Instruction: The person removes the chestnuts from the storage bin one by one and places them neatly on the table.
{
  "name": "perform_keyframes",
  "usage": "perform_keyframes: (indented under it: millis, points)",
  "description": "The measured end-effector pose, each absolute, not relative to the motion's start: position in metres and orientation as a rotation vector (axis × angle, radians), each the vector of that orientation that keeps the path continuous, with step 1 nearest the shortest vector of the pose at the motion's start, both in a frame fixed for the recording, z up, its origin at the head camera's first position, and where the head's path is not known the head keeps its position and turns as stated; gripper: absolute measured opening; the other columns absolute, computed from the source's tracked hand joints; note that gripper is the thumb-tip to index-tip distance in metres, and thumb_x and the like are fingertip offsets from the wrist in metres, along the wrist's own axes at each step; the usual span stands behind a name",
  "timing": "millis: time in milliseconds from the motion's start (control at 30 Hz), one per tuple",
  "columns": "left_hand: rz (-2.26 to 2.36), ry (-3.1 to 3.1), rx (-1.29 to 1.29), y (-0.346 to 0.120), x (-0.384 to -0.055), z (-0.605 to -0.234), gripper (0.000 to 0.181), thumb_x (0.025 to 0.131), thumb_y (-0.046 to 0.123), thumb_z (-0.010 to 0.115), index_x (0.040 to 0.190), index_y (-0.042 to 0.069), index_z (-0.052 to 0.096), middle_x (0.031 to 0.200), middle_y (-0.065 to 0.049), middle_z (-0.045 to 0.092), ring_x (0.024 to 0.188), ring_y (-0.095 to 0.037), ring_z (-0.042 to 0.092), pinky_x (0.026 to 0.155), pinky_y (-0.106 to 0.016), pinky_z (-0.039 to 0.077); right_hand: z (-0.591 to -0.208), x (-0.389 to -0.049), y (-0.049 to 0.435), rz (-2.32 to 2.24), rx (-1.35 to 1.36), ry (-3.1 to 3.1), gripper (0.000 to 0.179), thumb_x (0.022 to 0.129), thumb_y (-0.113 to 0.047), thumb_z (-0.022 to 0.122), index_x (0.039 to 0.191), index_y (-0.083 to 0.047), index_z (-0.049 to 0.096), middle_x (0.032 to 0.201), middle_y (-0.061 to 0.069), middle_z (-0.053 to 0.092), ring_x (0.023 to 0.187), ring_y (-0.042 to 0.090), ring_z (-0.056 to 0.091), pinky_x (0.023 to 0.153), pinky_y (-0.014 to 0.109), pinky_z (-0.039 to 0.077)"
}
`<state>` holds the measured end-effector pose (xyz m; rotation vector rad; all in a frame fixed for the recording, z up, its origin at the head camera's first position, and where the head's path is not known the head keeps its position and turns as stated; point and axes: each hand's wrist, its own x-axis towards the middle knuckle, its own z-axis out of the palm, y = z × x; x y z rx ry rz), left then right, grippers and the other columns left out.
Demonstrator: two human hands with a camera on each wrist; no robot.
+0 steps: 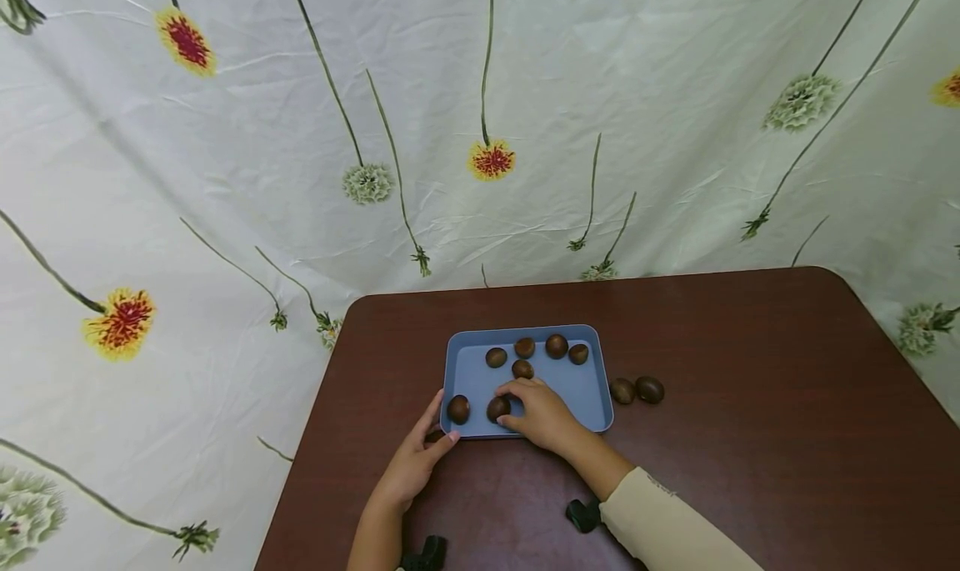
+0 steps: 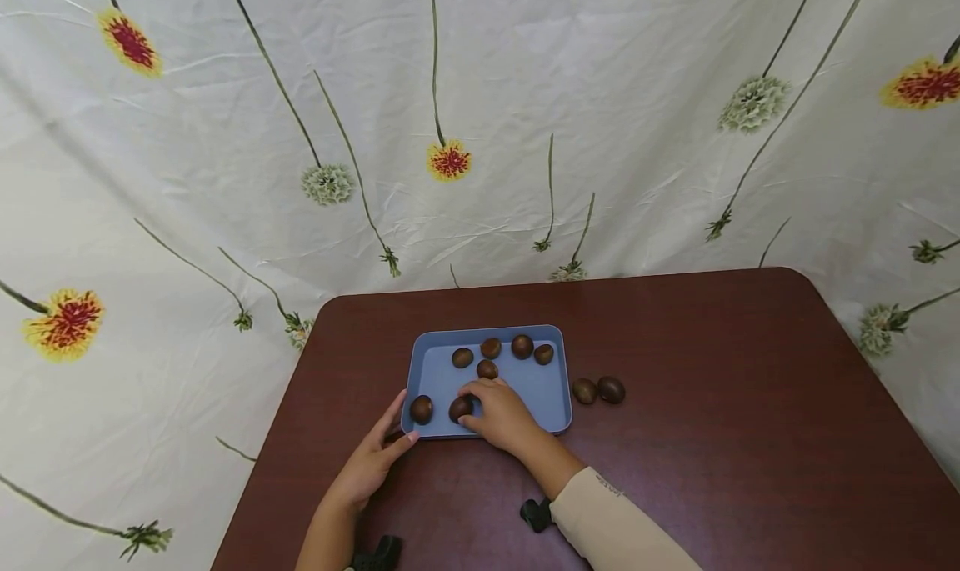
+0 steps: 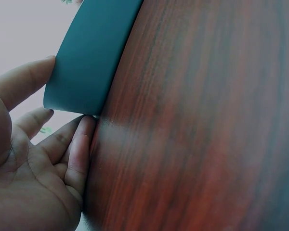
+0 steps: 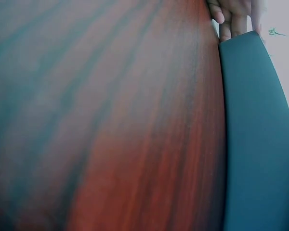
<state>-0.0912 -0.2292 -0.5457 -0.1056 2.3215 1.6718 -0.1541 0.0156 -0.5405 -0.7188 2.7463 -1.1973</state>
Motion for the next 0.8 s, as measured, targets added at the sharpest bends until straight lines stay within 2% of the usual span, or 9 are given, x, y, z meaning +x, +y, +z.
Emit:
perform_keyframes:
  millis: [267, 800]
  points:
    - [1.666, 2.321, -0.094, -0.2289, -0.0913, -0.5458, 0.074, 0.101, 0.030, 0.064, 0.160, 0.043, 0.021, 0.162, -0.011, 0.036, 0.135, -0.032, 0.050, 0.106, -0.047, 0.044, -0.5390, -0.1524, 0.0160, -1.195, -0.698, 2.756, 0.033, 0.086, -0.024, 0.082, 0.116, -0.015, 0.071, 0.116, 0.002, 0.071, 0.110, 0.023, 0.061, 0.095, 0.045, 0.049]
    - [1.672, 2.315, -0.084, -0.2288, -0.0896, -0.5444, 0.074, 0.101, 0.031, 0.064, 0.161, 0.042, 0.021, 0.164, -0.010, 0.033, 0.136, -0.033, 0.049, 0.106, -0.046, 0.044, -0.5388, -0.1501, 0.0185, -1.279, -0.629, 2.739, 0.033, 0.088, -0.031, 0.080, 0.116, -0.017, 0.070, 0.109, 0.000, 0.067, 0.102, 0.016, 0.061, 0.090, 0.039, 0.051]
